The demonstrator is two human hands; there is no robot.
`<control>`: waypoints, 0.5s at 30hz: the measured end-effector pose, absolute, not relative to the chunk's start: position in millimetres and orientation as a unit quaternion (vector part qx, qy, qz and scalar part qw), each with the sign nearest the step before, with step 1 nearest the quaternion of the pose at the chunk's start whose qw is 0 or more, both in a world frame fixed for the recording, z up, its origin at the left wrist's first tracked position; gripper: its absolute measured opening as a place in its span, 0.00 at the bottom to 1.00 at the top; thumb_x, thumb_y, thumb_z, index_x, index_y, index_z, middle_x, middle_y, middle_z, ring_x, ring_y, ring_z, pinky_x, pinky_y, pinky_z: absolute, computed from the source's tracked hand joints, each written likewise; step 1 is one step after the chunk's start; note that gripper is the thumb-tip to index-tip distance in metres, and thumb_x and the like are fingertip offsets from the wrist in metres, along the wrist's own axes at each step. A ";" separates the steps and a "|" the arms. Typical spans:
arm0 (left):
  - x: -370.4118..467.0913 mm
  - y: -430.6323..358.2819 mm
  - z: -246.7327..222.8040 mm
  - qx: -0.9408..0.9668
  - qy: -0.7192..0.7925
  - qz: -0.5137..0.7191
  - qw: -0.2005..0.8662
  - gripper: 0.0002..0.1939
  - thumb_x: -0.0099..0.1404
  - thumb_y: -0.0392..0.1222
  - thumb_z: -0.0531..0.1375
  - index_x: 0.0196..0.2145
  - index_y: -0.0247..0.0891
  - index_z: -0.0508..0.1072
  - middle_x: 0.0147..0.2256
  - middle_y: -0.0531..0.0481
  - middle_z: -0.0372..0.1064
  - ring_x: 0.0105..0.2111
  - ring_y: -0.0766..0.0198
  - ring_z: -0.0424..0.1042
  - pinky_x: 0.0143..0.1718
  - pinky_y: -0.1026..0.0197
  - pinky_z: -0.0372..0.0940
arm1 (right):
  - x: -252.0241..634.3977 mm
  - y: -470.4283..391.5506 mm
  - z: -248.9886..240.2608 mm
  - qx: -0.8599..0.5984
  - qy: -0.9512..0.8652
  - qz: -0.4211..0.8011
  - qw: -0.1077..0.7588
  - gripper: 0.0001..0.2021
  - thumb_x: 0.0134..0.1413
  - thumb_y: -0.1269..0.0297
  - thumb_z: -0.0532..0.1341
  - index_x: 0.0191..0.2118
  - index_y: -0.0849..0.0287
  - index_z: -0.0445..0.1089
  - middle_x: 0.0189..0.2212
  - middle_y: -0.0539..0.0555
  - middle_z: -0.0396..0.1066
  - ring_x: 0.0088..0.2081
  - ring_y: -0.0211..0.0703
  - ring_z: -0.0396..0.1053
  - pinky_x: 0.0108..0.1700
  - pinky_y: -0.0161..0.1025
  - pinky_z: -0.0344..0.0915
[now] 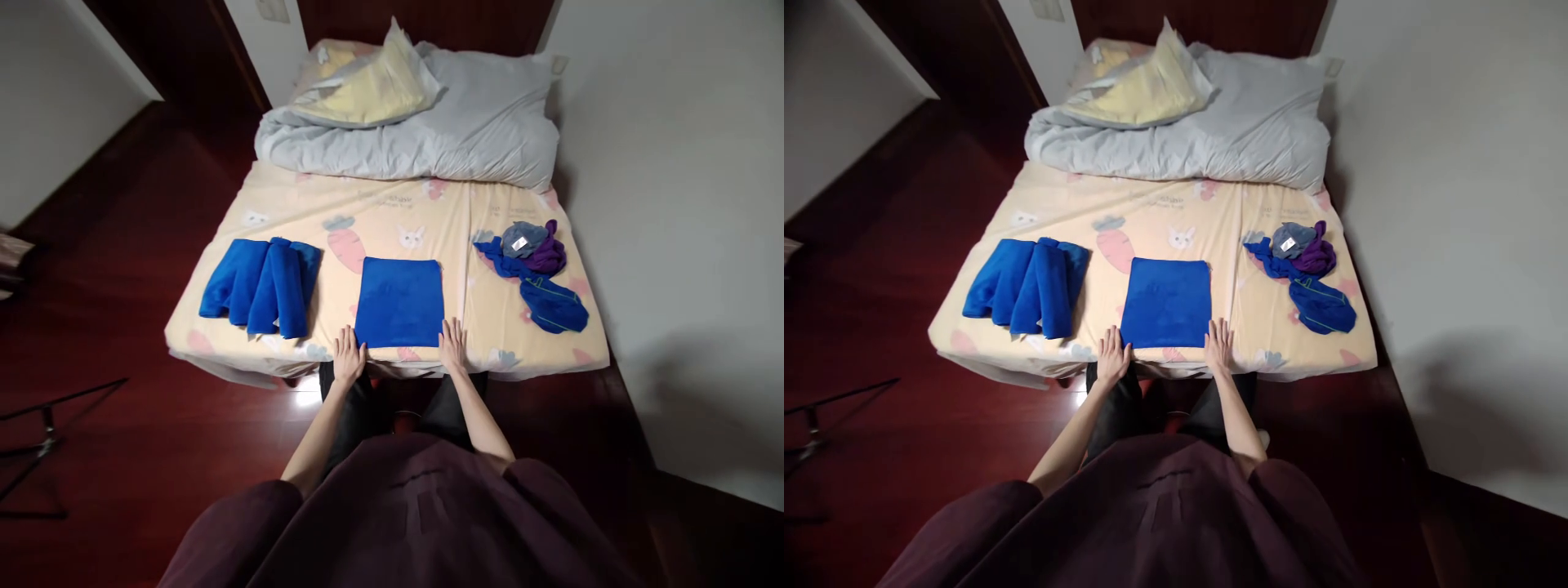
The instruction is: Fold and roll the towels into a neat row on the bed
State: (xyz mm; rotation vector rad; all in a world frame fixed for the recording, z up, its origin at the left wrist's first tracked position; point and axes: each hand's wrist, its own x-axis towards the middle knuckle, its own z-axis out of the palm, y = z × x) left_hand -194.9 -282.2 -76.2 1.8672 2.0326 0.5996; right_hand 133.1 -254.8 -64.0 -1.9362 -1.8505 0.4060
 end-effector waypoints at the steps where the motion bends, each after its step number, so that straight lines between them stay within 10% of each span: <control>1: -195.6 -300.1 -79.1 0.648 0.715 0.210 0.157 0.38 0.76 0.50 0.46 0.76 0.25 0.48 0.75 0.31 0.43 0.76 0.45 0.40 0.75 0.37 0.39 | 136.0 -281.1 -67.6 -0.700 -0.660 0.145 0.232 0.28 0.73 0.65 0.47 0.73 0.62 0.59 0.76 0.63 0.47 0.79 0.54 0.38 0.77 0.65 0.38; 9: -197.9 -405.2 -94.4 0.694 0.672 0.095 0.241 0.22 0.70 0.42 0.53 0.56 0.40 0.79 0.62 0.40 0.72 0.73 0.44 0.54 0.75 0.35 0.40 | 134.8 -422.9 -92.8 -0.688 -0.571 0.221 0.390 0.27 0.61 0.71 0.50 0.63 0.60 0.70 0.65 0.65 0.68 0.68 0.53 0.65 0.69 0.57 0.63; 15: -208.9 -379.8 -77.1 0.612 0.686 0.179 0.351 0.24 0.71 0.43 0.54 0.62 0.42 0.74 0.52 0.43 0.80 0.63 0.47 0.71 0.73 0.36 0.47 | 127.4 -390.6 -88.5 -0.689 -0.487 0.305 0.441 0.23 0.54 0.69 0.53 0.55 0.61 0.72 0.47 0.65 0.79 0.45 0.53 0.80 0.53 0.53 0.76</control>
